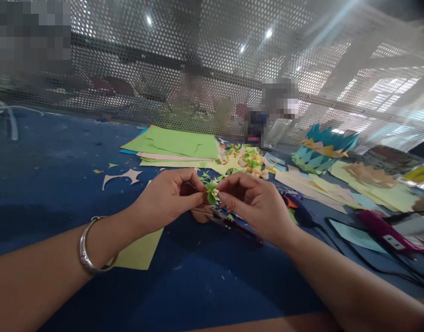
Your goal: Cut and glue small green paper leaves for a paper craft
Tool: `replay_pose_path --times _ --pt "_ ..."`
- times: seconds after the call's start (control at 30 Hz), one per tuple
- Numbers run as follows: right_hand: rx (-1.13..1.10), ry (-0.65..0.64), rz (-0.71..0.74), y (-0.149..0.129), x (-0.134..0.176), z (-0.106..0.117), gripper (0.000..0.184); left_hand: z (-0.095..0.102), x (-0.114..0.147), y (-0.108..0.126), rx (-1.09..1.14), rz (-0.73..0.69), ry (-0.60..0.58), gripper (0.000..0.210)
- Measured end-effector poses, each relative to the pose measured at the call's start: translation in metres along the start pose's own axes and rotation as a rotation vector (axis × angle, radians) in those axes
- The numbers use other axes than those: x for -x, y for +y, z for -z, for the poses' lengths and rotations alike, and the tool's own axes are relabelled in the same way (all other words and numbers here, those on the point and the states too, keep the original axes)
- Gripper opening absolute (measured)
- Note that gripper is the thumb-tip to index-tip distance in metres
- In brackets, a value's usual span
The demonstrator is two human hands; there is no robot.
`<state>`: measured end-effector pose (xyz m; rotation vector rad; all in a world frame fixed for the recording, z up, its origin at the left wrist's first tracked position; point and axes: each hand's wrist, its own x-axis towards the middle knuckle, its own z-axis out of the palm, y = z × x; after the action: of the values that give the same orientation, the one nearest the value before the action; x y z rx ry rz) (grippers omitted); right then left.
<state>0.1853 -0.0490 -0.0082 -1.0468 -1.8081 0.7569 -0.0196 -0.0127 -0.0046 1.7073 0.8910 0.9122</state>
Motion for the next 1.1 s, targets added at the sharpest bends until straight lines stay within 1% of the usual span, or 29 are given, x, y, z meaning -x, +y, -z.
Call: replay_pose_path --times 0.2,0.33,0.6,0.87,1.03,1.1 --pt "0.015 -0.001 0.003 -0.0015 -0.0004 0.0003 0.009 0.0001 -0.0008 -0.0013 0.029 -0.005 -0.024 0.013" --pt "0.016 -0.01 0.032 -0.0036 0.0001 -0.0011 0.007 -0.0003 0.0 -0.001 0.032 -0.006 -0.039 0.014" --pt "0.089 -0.005 0.036 -0.004 0.0007 -0.0015 0.004 0.0011 0.001 -0.005 0.026 -0.055 -0.082 0.012" --pt "0.115 0.009 0.03 -0.0067 0.0008 0.0019 0.004 0.0011 0.0016 -0.0053 0.013 -0.061 -0.046 0.012" --pt "0.055 -0.003 0.012 -0.0071 0.0023 0.0028 0.002 0.0014 0.0001 -0.0063 -0.005 -0.091 -0.015 0.011" --pt "0.023 -0.005 -0.009 -0.007 0.0023 0.0028 0.005 0.0019 0.0 -0.0062 -0.022 -0.119 -0.009 0.011"
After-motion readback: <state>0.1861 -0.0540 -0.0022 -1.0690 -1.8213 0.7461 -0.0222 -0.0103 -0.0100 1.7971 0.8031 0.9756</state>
